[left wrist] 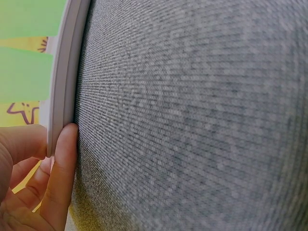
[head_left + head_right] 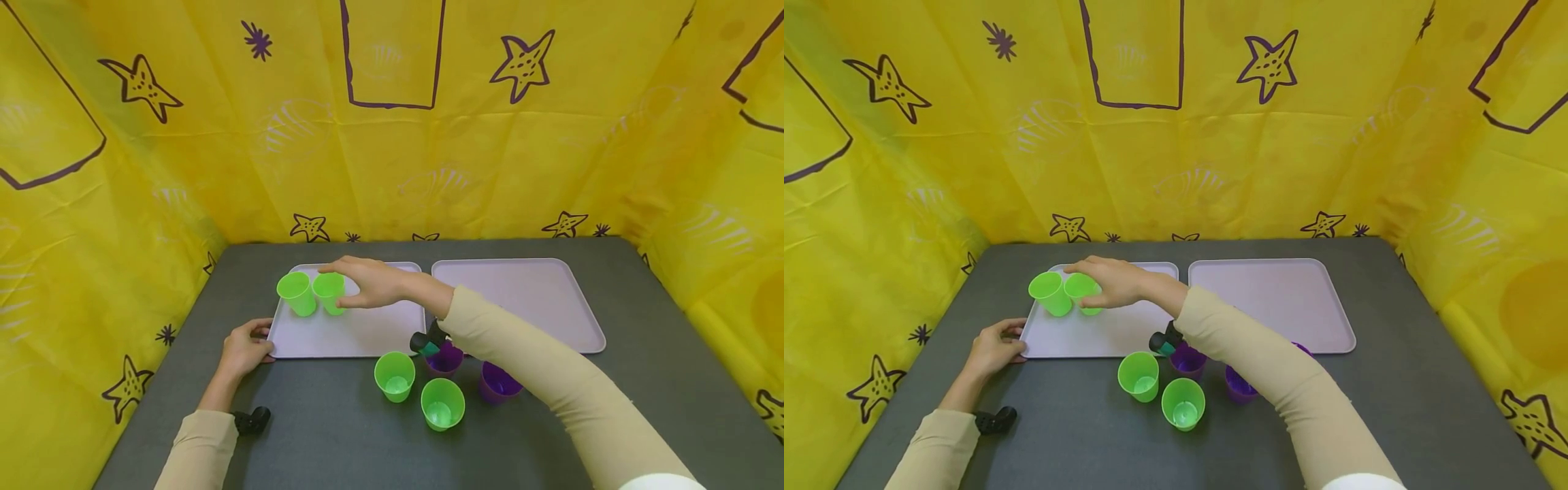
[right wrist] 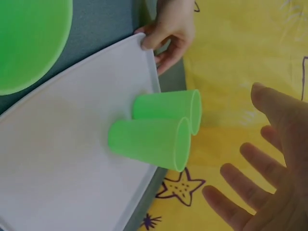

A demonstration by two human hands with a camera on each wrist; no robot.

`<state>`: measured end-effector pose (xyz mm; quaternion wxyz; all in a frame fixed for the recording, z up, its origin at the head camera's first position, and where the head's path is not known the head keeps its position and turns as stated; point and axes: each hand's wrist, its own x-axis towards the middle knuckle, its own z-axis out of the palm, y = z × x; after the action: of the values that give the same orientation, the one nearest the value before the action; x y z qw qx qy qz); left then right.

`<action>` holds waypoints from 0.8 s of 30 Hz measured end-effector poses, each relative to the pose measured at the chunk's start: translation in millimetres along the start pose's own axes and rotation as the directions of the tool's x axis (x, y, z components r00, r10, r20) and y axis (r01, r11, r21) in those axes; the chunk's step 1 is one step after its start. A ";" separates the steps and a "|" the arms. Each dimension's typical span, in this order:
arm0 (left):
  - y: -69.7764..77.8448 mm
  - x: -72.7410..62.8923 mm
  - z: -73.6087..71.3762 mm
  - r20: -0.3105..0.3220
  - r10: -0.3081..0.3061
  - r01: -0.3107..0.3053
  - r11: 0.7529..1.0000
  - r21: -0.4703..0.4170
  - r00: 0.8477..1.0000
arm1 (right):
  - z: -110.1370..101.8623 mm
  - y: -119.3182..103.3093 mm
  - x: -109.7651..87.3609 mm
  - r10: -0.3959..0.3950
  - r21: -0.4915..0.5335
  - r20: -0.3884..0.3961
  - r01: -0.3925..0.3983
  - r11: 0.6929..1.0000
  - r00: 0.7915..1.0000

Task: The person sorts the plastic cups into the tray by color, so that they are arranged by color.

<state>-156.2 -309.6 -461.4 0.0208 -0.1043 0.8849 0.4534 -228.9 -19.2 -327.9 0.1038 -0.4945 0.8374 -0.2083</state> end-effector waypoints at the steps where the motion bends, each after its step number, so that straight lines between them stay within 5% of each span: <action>1: -0.1 0.2 0.0 0.000 0.000 0.000 1.000 0.000 1.000 | -0.4 0.3 -2.0 -0.013 0.001 -0.003 0.013 1.000 1.000; 14: -2.1 1.0 0.1 -0.005 0.007 -0.007 1.000 0.000 1.000 | 0.5 6.2 -35.8 -0.154 0.104 0.003 0.153 0.983 0.988; 24: -0.4 -0.1 0.9 -0.002 0.001 -0.001 1.000 -0.002 1.000 | 12.2 10.3 -64.0 -0.174 0.260 0.110 0.141 0.955 0.978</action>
<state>-156.1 -309.1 -462.2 0.0194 -0.1043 0.8845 0.4544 -201.1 38.0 -345.5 0.2037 -0.5554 0.7534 -0.2871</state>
